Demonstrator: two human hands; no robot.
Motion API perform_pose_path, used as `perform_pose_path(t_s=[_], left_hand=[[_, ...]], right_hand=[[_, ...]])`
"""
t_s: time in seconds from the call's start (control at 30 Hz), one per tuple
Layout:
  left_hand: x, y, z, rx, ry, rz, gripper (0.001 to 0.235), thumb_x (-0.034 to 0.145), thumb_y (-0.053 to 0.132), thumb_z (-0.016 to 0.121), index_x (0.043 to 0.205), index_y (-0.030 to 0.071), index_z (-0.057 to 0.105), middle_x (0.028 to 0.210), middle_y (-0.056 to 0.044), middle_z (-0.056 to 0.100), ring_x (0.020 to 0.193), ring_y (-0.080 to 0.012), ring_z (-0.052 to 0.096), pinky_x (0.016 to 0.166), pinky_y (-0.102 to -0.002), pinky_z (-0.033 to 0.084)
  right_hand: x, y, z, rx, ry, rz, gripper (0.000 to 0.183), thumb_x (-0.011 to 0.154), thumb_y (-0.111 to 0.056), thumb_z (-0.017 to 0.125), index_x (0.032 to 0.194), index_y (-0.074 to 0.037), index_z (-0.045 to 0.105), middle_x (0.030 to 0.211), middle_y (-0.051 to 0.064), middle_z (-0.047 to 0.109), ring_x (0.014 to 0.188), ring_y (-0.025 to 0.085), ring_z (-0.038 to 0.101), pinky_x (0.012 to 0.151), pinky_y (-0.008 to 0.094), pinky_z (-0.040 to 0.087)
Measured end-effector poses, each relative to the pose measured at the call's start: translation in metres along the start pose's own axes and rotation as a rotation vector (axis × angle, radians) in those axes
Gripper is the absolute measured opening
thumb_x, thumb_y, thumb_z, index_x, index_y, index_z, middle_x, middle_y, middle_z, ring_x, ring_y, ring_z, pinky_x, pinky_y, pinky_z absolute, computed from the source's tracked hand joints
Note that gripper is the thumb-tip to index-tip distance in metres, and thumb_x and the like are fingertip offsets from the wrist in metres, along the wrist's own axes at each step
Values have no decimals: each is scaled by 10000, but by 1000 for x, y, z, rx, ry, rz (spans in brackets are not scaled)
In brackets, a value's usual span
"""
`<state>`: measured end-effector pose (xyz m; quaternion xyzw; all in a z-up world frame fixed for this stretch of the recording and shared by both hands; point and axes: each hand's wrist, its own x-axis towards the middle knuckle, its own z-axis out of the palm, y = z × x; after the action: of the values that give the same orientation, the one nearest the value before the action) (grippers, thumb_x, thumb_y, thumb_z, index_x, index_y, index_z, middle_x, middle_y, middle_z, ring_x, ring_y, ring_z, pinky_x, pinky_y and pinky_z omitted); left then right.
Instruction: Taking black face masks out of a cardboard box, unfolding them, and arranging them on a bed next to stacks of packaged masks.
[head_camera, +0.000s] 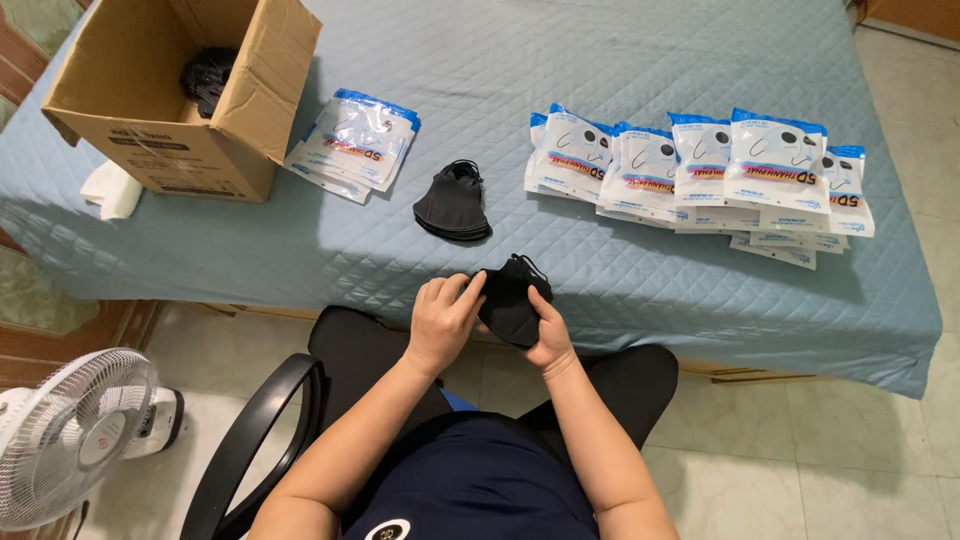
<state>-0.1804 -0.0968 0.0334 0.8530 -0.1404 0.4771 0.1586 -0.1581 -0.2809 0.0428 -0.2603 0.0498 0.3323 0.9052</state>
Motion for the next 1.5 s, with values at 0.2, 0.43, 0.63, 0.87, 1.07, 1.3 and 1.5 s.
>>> perform_pose_path(t_s=[0.2,0.43,0.63,0.87,1.07,1.3,1.5], left_hand=[[12,-12,28,68,17,45,330,866,243,811,1166,121,750,1026,-68,642,862,-187,578,743,-300,495],[18,-24,62,8,-38,-7,119,878,199,796,986,170,756,1033,-36,674,966,-215,622,819,-328,493],[52,-60,75,-530,-688,-710,121,961,100,696,1071,110,744,938,-89,779,879,-261,752,748,-354,573],[111,-109,76,-736,-532,-892,232,956,98,689,1174,92,768,934,-117,775,827,-210,711,736,-329,581],[97,-152,94,-902,-404,-1061,303,995,87,623,1280,69,725,975,-104,753,818,-137,653,750,-282,580],[38,-202,146,-458,-679,-969,329,974,123,650,1284,149,756,967,-122,782,956,-291,738,822,-402,598],[33,-199,149,-232,-692,-830,311,983,139,633,1270,136,752,953,-100,773,942,-272,724,835,-387,590]], right_hand=[[29,-21,-14,-1,62,22,468,1013,-392,596,1338,-62,660,1324,212,649,1185,346,647,1014,489,543],[74,-45,-58,-47,-26,59,525,1028,-431,545,1400,-62,584,1386,241,595,1211,398,629,1021,562,536],[93,-70,-64,-38,-18,93,458,1031,-351,568,1348,-25,626,1330,253,627,1189,399,629,958,607,551],[117,-97,-87,-25,72,108,363,1020,-206,588,1275,43,655,1280,263,649,1177,400,637,1015,620,513],[114,-106,-83,42,35,111,406,1013,-268,571,1289,21,645,1311,279,621,1212,441,596,1032,719,432],[120,-105,-98,103,85,114,411,992,-248,575,1283,34,644,1305,280,618,1191,457,606,1008,742,436],[122,-102,-103,59,44,85,389,1021,-213,550,1330,12,622,1326,278,605,1210,457,592,999,746,439]])
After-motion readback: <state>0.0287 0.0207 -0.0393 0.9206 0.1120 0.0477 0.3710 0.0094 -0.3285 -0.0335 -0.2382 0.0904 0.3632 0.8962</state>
